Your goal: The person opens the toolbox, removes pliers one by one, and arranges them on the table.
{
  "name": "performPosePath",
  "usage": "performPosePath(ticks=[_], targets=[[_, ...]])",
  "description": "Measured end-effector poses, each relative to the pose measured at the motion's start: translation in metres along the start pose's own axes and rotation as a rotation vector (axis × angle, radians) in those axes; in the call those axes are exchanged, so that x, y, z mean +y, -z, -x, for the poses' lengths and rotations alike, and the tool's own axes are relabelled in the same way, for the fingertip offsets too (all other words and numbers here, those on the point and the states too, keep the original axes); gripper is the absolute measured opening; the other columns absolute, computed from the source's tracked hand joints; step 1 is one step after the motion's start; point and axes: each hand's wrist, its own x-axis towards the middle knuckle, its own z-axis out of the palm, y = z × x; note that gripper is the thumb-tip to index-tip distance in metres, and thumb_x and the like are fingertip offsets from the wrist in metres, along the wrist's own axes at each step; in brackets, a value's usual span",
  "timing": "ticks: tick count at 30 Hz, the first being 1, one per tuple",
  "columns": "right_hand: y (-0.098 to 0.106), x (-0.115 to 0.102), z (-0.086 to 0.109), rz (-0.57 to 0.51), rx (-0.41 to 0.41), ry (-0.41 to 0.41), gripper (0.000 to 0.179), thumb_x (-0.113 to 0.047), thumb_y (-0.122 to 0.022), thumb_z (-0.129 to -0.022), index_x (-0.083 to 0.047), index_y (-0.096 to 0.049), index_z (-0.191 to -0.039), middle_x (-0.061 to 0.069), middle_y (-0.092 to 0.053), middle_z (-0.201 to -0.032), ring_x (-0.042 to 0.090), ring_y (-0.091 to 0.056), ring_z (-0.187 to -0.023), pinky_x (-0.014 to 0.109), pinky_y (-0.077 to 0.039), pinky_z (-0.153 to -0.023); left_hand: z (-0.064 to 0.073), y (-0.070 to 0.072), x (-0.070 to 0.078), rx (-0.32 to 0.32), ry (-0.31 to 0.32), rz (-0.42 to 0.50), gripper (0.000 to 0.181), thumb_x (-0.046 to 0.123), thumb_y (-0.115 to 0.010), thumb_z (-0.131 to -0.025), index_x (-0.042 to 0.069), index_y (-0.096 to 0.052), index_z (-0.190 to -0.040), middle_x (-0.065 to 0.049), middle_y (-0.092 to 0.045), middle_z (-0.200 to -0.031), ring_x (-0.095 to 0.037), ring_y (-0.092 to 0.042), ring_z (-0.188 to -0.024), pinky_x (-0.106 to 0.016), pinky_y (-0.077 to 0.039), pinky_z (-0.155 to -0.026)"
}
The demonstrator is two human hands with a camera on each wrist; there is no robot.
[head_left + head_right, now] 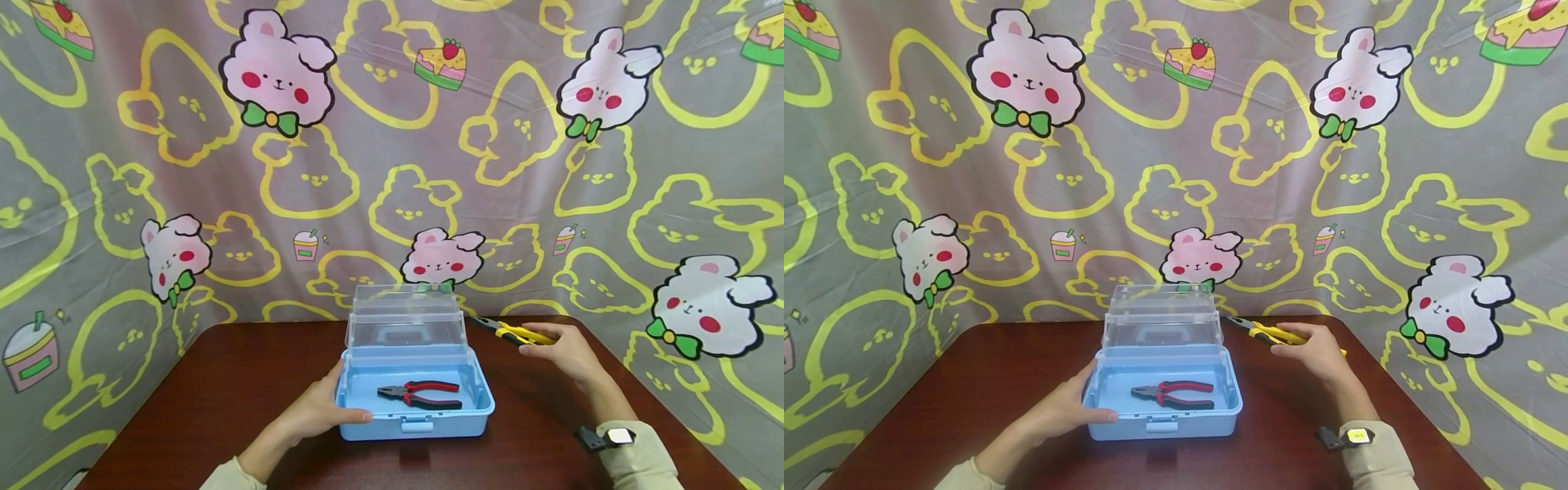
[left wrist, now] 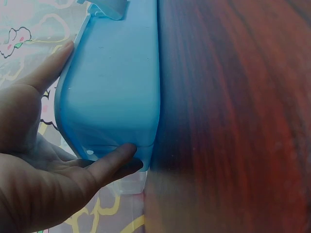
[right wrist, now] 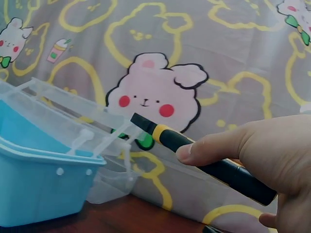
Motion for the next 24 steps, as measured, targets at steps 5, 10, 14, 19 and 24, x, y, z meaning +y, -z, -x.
performPosePath(ticks=[5, 10, 14, 19, 24], targets=[[0.008, 0.003, 0.005, -0.011, 0.022, -0.019, 0.068, -0.032, -0.09, -0.083, 0.0, -0.066, -0.137, 0.023, -0.062, -0.132, 0.032, -0.06, -0.105, 0.032, -0.051, -0.08, -0.001, -0.001, -0.001, 0.006, 0.009, -0.008, 0.122, 0.04, -0.093, -0.077, 0.005, -0.015, -0.165, -0.023, -0.051, -0.147, -0.032, -0.058, -0.117, -0.053, -0.045, -0.099], [0.015, 0.011, 0.01, -0.023, 0.036, -0.047, 0.071, -0.032, -0.088, -0.086, 0.002, -0.061, -0.142, 0.026, -0.057, -0.139, 0.036, -0.058, -0.113, 0.028, -0.05, -0.081, -0.002, -0.001, 0.0, -0.001, 0.002, -0.008, 0.121, 0.04, -0.093, -0.078, 0.006, -0.016, -0.165, -0.022, -0.051, -0.148, -0.032, -0.058, -0.118, -0.053, -0.045, -0.099], [0.017, 0.02, 0.011, -0.018, 0.031, -0.059, 0.073, -0.032, -0.087, -0.087, 0.003, -0.058, -0.143, 0.027, -0.057, -0.138, 0.037, -0.058, -0.114, 0.03, -0.05, -0.082, -0.001, -0.001, 0.002, -0.006, -0.008, 0.002, 0.121, 0.04, -0.093, -0.077, 0.008, -0.016, -0.165, -0.022, -0.052, -0.146, -0.033, -0.058, -0.118, -0.052, -0.045, -0.097], [0.017, 0.033, 0.013, -0.015, 0.046, -0.08, 0.071, -0.033, -0.088, -0.085, 0.003, -0.061, -0.14, 0.024, -0.061, -0.131, 0.031, -0.059, -0.106, 0.033, -0.05, -0.08, -0.001, 0.0, 0.003, -0.009, -0.006, 0.004, 0.121, 0.04, -0.092, -0.078, 0.007, -0.015, -0.165, -0.021, -0.051, -0.148, -0.032, -0.057, -0.119, -0.052, -0.045, -0.098], [0.016, 0.046, 0.014, -0.011, 0.05, -0.121, 0.07, -0.033, -0.087, -0.086, 0.003, -0.061, -0.14, 0.022, -0.063, -0.13, 0.028, -0.057, -0.102, 0.034, -0.049, -0.079, 0.001, -0.001, 0.003, -0.012, -0.003, 0.011, 0.12, 0.037, -0.092, -0.079, 0.007, -0.015, -0.165, -0.021, -0.051, -0.148, -0.032, -0.057, -0.119, -0.053, -0.046, -0.097]])
